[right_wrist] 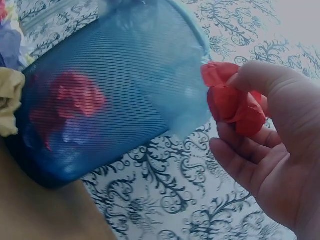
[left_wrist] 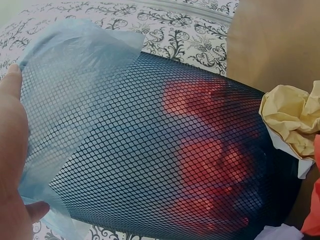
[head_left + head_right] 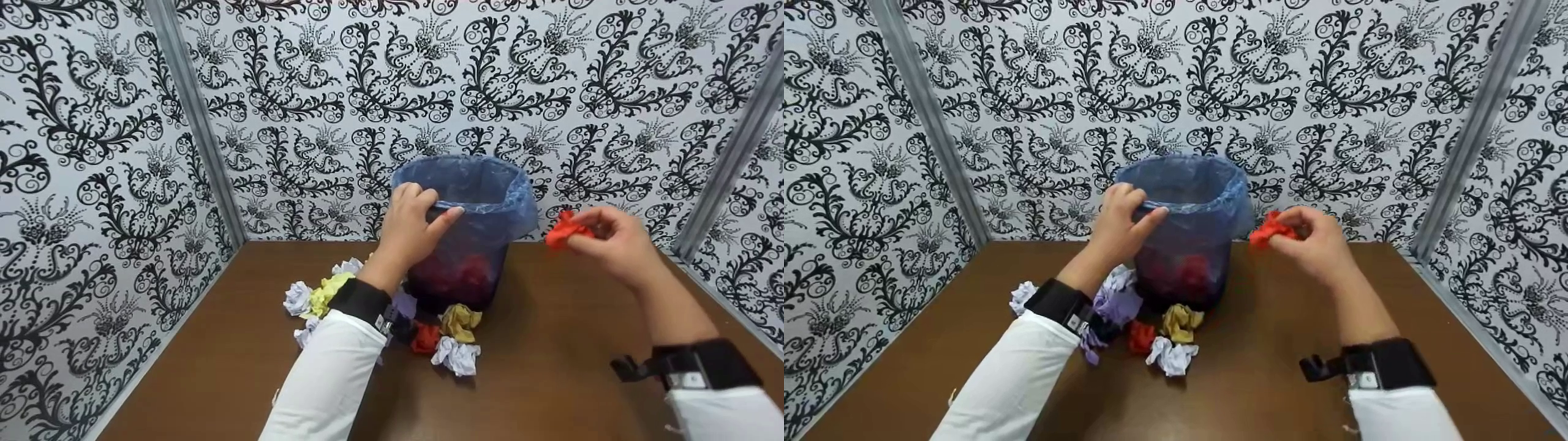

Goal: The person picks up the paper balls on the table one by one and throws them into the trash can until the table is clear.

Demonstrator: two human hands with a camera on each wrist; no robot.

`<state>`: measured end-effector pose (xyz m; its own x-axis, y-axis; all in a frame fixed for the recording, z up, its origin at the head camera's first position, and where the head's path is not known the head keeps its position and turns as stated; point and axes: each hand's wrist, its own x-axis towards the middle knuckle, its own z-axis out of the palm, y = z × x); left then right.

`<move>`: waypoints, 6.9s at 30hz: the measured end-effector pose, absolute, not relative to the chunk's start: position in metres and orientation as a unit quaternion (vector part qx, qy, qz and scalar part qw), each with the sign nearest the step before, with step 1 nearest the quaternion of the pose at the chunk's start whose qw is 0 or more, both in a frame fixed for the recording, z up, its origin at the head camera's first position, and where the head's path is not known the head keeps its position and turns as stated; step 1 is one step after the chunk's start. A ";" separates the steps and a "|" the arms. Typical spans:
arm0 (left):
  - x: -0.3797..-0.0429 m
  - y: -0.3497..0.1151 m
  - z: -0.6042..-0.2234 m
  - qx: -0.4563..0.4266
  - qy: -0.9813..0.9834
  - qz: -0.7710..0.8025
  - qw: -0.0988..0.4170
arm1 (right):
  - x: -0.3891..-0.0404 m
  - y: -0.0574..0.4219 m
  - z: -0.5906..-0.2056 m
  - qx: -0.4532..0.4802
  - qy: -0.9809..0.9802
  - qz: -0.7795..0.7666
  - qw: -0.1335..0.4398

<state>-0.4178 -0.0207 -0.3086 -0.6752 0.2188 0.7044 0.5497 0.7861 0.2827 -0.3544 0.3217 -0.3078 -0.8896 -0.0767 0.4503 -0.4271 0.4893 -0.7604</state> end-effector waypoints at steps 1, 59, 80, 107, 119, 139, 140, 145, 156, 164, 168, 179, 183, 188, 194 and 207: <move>-0.418 -0.021 -0.309 -0.216 -0.883 -0.243 0.339 | -0.356 0.322 -0.301 0.141 -0.847 0.478 0.185; -0.416 -0.020 -0.308 -0.211 -0.885 -0.235 0.341 | -0.428 0.195 -0.163 0.116 -0.951 0.264 0.114; -0.417 -0.020 -0.309 -0.212 -0.887 -0.231 0.340 | -0.427 0.193 -0.177 0.124 -0.952 0.239 0.145; -0.418 -0.022 -0.309 -0.211 -0.885 -0.235 0.341 | -0.333 0.203 -0.242 0.320 -0.883 0.247 0.239; -0.417 -0.020 -0.311 -0.208 -0.885 -0.234 0.344 | -0.334 0.198 -0.324 0.315 -0.913 0.255 0.045; -0.419 -0.020 -0.310 -0.215 -0.884 -0.236 0.342 | -0.340 0.184 -0.409 0.367 -0.893 0.256 -0.046; -0.419 -0.020 -0.310 -0.215 -0.884 -0.235 0.342 | -0.340 0.183 -0.410 0.367 -0.894 0.254 -0.045; -0.419 -0.018 -0.309 -0.212 -0.885 -0.234 0.342 | -0.338 0.180 -0.415 0.366 -0.896 0.246 -0.042; -0.417 -0.021 -0.309 -0.207 -0.890 -0.234 0.333 | -0.333 0.176 -0.420 0.364 -0.900 0.236 -0.041; -0.419 -0.022 -0.309 -0.209 -0.885 -0.242 0.339 | -0.333 0.177 -0.423 0.368 -0.898 0.240 -0.035; -0.419 -0.021 -0.309 -0.211 -0.886 -0.242 0.335 | -0.333 0.177 -0.425 0.367 -0.894 0.252 -0.046; -0.418 -0.022 -0.312 -0.213 -0.886 -0.236 0.337 | -0.331 0.175 -0.431 0.377 -0.871 0.305 -0.083; -0.418 -0.022 -0.313 -0.210 -0.888 -0.236 0.334 | -0.328 0.174 -0.431 0.384 -0.867 0.305 -0.090; -0.418 -0.022 -0.312 -0.208 -0.889 -0.240 0.331 | -0.326 0.173 -0.428 0.382 -0.867 0.302 -0.107; -0.417 -0.021 -0.309 -0.210 -0.888 -0.242 0.331 | -0.326 0.174 -0.425 0.382 -0.870 0.291 -0.110; -0.419 -0.021 -0.311 -0.220 -0.877 -0.248 0.349 | -0.326 0.178 -0.418 0.397 -0.862 0.303 -0.084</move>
